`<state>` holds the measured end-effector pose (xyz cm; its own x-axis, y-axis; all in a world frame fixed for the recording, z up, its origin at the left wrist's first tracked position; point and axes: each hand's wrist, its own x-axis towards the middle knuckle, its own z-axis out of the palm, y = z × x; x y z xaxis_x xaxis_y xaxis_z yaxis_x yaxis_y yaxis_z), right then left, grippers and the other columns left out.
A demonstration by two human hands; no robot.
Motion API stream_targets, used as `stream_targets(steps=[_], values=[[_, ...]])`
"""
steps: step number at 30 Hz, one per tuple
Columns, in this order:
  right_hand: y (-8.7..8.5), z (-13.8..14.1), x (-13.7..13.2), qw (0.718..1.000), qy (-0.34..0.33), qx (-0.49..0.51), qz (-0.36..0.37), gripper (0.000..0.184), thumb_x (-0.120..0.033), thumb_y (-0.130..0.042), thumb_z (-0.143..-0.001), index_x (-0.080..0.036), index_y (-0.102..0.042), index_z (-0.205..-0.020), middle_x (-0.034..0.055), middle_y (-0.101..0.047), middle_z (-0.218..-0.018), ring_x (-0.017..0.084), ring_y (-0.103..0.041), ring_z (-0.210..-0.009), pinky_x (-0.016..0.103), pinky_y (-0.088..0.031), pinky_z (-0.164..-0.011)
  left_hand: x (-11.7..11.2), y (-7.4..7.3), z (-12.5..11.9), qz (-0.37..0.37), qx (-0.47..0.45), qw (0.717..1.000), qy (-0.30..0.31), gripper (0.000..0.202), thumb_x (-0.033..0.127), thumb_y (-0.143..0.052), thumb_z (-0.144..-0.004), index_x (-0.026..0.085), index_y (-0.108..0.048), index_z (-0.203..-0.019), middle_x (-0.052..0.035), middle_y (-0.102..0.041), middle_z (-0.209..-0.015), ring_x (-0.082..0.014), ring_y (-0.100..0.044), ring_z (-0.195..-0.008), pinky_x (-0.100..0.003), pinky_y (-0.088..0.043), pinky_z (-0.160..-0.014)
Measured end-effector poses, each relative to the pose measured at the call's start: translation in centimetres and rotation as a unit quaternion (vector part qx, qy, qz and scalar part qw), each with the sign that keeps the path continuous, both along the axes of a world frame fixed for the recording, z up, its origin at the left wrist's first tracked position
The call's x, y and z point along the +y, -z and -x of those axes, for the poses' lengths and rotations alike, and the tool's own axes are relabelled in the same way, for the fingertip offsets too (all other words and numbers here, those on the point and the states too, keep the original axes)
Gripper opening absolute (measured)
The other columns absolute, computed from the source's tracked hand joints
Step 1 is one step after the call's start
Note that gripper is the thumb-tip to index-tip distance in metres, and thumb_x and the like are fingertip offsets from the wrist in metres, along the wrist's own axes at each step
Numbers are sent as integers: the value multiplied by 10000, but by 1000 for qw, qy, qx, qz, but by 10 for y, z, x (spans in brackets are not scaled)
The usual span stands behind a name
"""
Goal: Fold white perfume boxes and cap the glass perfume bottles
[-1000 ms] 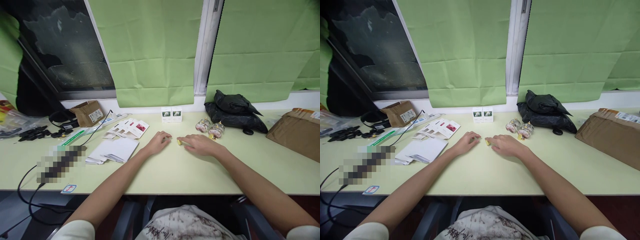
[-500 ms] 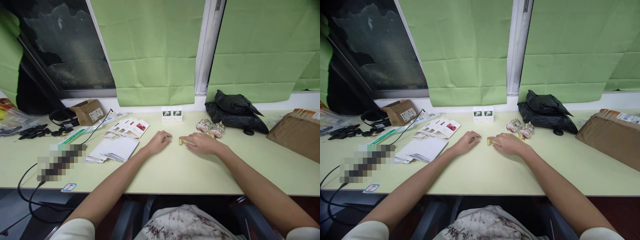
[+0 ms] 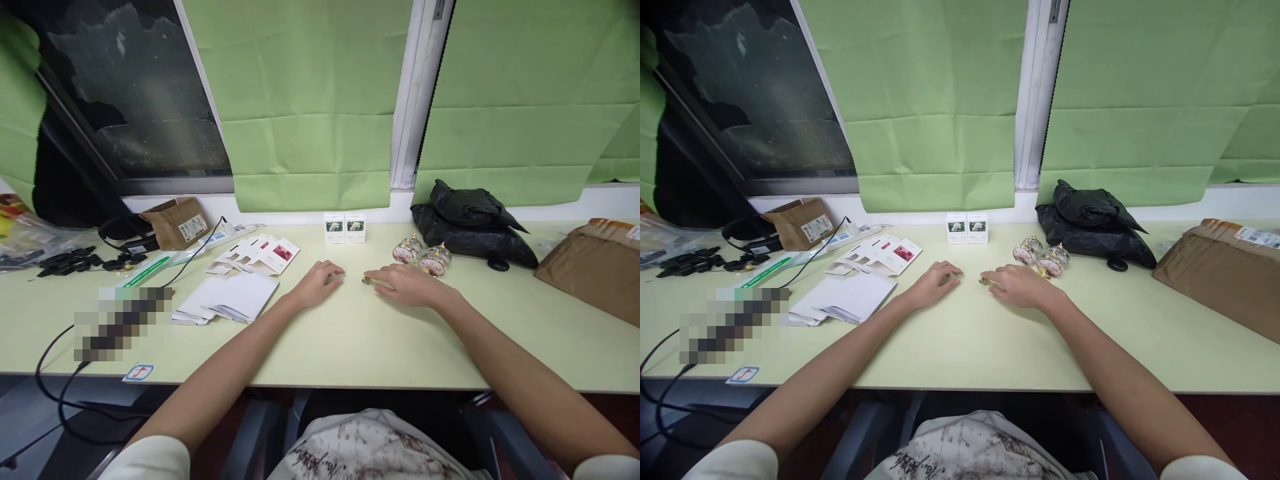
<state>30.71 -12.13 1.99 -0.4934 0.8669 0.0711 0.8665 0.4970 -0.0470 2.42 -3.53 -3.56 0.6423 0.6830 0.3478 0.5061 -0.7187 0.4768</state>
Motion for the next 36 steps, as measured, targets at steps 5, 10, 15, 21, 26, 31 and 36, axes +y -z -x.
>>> stream_targets(steps=[5, 10, 15, 21, 26, 31, 36], values=[[1, -2, 3, 1000, 9, -6, -9, 444, -399, -417, -1060, -298, -578, -1462, 96, -736, -1213, 286, -675, -1054, 324, -440, -766, 0, -1, 0, -1, 5, 1000, 0, 337, 453, -531, -1015, 247, -688, -1230, -77, -664, -1195, -260, -590, -1108, -431, -474, -1013], [4, -12, 13, 997, 71, -32, -5, 448, -403, -359, -1078, -265, -577, -1443, 115, -737, -1220, 311, -679, -1049, 346, -443, -778, -1, -1, 0, 1, 8, 1000, 1, 336, 453, -529, -1018, 249, -688, -1232, -78, -658, -1210, -263, -584, -1127, -434, -472, -1020], [5, -16, 18, 996, 82, -10, -24, 378, -281, -385, -1066, -214, -629, -1347, 135, -744, -1168, 284, -667, -1062, 322, -424, -817, -2, -1, 0, 1, 9, 1000, -2, 331, 456, -533, -1016, 257, -689, -1230, -75, -660, -1214, -264, -582, -1133, -433, -477, -1014], [12, -13, 18, 998, 57, 25, -11, 368, -204, -408, -1041, -233, -632, -1331, 103, -751, -1148, 265, -668, -1044, 299, -395, -777, 0, 0, 0, -8, 12, 1000, 0, 328, 449, -540, -1015, 251, -687, -1231, -76, -662, -1210, -262, -585, -1125, -434, -476, -1010], [15, -11, 20, 999, 29, 31, -22, 406, -129, -385, -1008, -258, -641, -1295, 59, -740, -1206, 244, -670, -1027, 295, -380, -750, 1, 2, 0, -12, 8, 1000, 2, 323, 443, -541, -1014, 248, -687, -1228, -79, -664, -1203, -261, -588, -1120, -438, -478, -1012], [13, -16, 21, 995, 91, -34, -27, 341, -193, -372, -1036, -206, -647, -1238, 125, -732, -1161, 281, -670, -1004, 321, -402, -735, 0, 1, 0, -11, 10, 1000, 1, 314, 434, -538, -1017, 253, -688, -1225, -74, -663, -1205, -256, -591, -1115, -439, -483, -1011], [15, -25, 24, 980, 170, -97, -35, 345, -186, -334, -1038, -137, -642, -1185, 198, -698, -1178, 328, -680, -1033, 386, -460, -804, -2, -2, 0, -7, 11, 1000, 0, 311, 427, -538, -1015, 253, -688, -1223, -72, -663, -1217, -260, -581, -1133, -442, -482, -1020]])
